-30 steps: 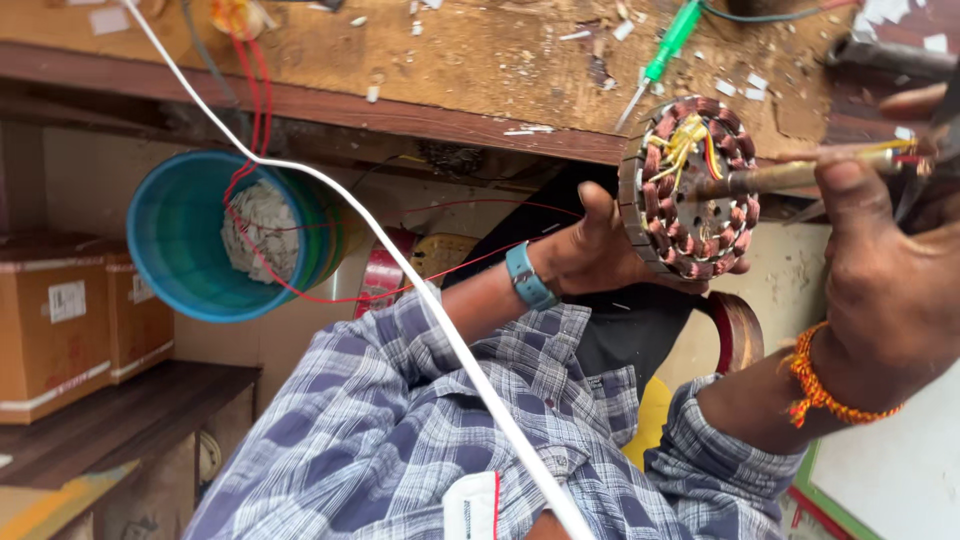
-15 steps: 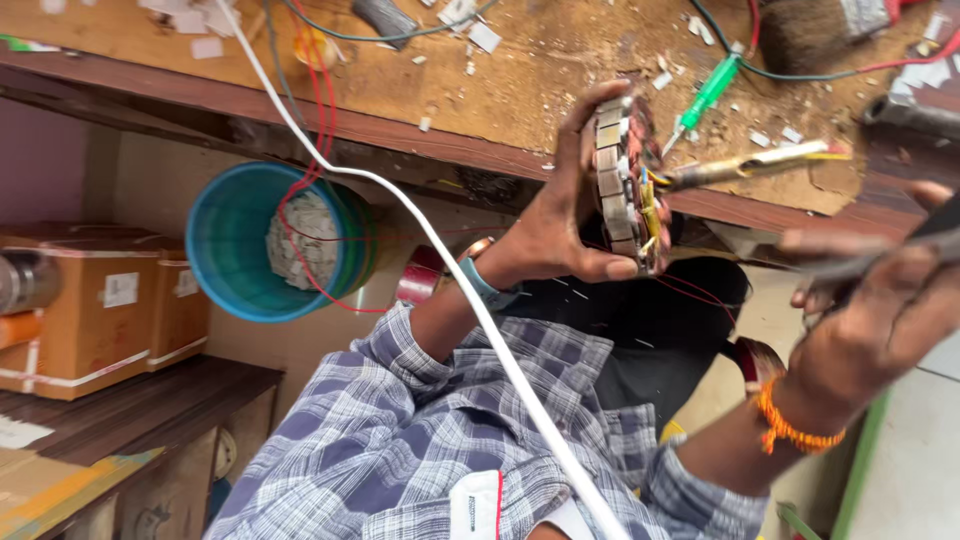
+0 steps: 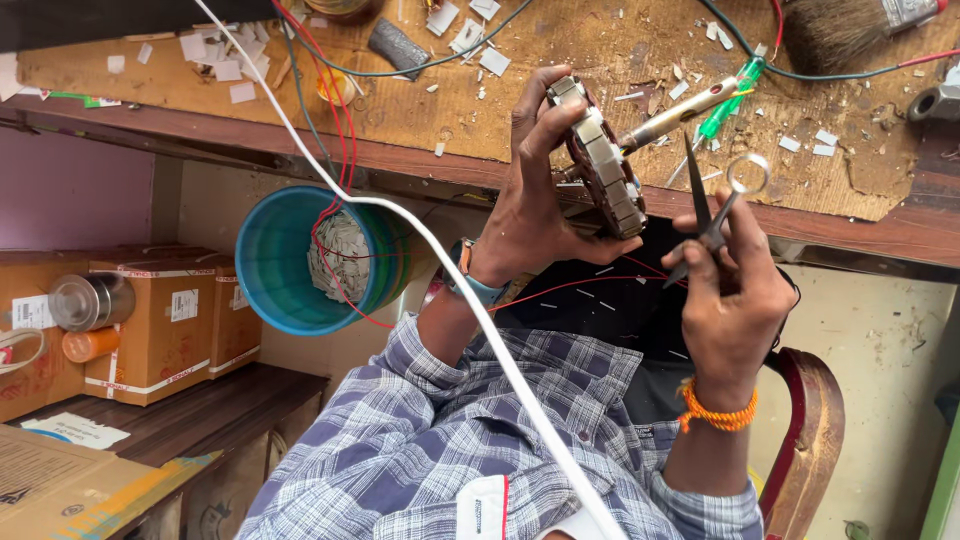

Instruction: The person holds a motor armature and uses a hammer to tap its shaft and body, then uses a screwdriver to adjust internal components, and finally uses pliers to manipulate wires and parts. The work is performed at a cluttered workbench.

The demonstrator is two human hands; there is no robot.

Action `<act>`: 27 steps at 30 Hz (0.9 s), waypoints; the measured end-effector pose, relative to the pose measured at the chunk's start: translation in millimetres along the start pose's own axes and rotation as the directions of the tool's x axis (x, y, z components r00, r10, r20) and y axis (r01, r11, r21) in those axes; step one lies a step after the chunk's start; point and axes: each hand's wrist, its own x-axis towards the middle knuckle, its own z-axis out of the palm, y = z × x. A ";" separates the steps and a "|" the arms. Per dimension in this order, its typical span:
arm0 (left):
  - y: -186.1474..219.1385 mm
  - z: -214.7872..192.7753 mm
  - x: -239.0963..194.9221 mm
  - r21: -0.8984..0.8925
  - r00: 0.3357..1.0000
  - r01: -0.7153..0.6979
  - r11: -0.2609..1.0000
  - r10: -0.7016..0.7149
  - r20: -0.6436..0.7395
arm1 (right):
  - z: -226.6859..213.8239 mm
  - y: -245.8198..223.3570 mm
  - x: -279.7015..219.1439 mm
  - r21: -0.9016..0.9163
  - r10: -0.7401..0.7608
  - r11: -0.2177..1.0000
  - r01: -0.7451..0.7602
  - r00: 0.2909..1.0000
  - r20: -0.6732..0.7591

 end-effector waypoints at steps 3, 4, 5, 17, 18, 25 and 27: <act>-1.3 0.5 1.2 0.038 0.999 0.002 0.999 -0.004 0.043 | 5.6 5.1 11.2 -0.047 -0.008 0.999 0.008 1.000 0.007; -2.2 0.5 2.0 0.022 0.998 0.015 1.000 -0.016 0.063 | 6.9 6.5 14.9 -0.077 -0.014 0.997 0.016 1.000 0.025; -3.3 0.5 2.8 0.006 0.996 0.027 1.000 -0.028 0.082 | 7.2 7.2 17.4 -0.106 -0.019 0.994 0.024 0.999 0.044; -5.6 1.9 -2.0 0.115 0.992 -0.014 0.993 -0.001 0.123 | -4.8 -3.1 26.5 0.029 0.145 0.988 -0.150 0.981 0.131; -6.5 2.7 -4.2 0.114 0.992 -0.022 0.993 0.008 0.123 | -4.9 -4.7 26.5 0.055 0.171 0.983 -0.177 0.980 0.107; -10.9 4.7 -14.7 0.102 0.989 -0.013 0.995 -0.003 0.150 | -6.1 -16.4 30.5 0.005 0.177 0.984 -0.178 0.979 0.104; -12.4 5.8 -17.0 0.120 0.989 -0.053 0.991 0.036 0.143 | -6.4 -17.4 31.1 0.012 0.185 0.982 -0.188 0.976 0.112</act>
